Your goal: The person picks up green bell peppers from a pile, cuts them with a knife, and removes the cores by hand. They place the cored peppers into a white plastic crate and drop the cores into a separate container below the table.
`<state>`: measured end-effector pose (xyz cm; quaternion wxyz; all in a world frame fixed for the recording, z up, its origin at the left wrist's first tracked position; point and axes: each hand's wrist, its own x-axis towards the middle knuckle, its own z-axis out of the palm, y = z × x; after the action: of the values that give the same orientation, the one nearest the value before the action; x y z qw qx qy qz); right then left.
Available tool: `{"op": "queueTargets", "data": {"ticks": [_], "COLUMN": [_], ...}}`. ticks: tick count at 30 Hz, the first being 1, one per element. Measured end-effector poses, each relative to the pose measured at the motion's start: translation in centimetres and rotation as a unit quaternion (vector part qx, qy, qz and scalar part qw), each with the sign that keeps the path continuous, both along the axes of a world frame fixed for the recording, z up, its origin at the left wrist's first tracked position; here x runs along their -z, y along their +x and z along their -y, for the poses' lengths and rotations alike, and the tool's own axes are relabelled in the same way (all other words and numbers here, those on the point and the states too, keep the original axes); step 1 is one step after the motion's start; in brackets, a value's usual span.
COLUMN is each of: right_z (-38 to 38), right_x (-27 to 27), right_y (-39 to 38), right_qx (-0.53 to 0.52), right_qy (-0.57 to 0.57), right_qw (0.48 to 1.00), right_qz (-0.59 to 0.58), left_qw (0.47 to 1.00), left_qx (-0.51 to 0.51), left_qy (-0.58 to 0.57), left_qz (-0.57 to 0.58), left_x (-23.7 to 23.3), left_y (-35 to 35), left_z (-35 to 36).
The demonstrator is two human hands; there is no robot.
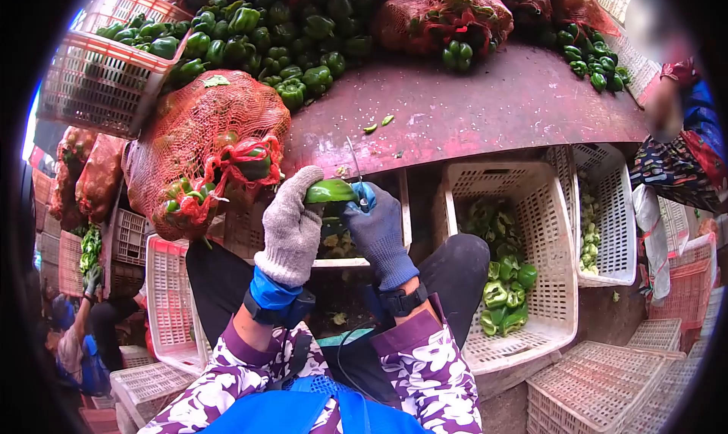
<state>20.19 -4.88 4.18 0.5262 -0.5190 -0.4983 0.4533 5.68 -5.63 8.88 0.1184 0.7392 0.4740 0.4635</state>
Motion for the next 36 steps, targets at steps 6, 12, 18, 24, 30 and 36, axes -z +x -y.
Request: {"op": "queueTargets", "data": {"ticks": [6,12,18,24,30,36], "right_z": [0.1,0.3,0.8,1.4,1.8,0.3], "right_x": [-0.5,-1.1,-1.6,-1.3,-3.1,-1.1], "right_y": [0.2,0.5,0.9,0.4,-0.2,-1.1], "right_qx": [-0.016,-0.031,-0.095,-0.13,-0.085,0.129], "right_qy": [0.118,0.177,0.111,0.116,-0.108,-0.014], "right_qw": [0.993,0.983,0.989,0.985,0.953,0.909], "right_qz": [-0.022,0.04,0.035,-0.012,-0.27,-0.397], "left_qw": [0.999,0.992,0.964,0.851,0.839,0.83], "left_qx": [0.034,0.039,0.065,0.087,0.061,0.012], "left_qy": [-0.025,-0.115,-0.245,-0.444,-0.412,-0.305], "left_qz": [0.028,0.045,0.083,0.266,0.35,0.467], "left_x": [-1.4,-2.2,-3.8,-4.0,-2.2,-0.4], "left_y": [-0.3,-1.1,-1.9,-3.2,-3.7,-2.5], "left_z": [-0.3,-1.2,-1.7,-2.9,-3.8,-3.1]}}
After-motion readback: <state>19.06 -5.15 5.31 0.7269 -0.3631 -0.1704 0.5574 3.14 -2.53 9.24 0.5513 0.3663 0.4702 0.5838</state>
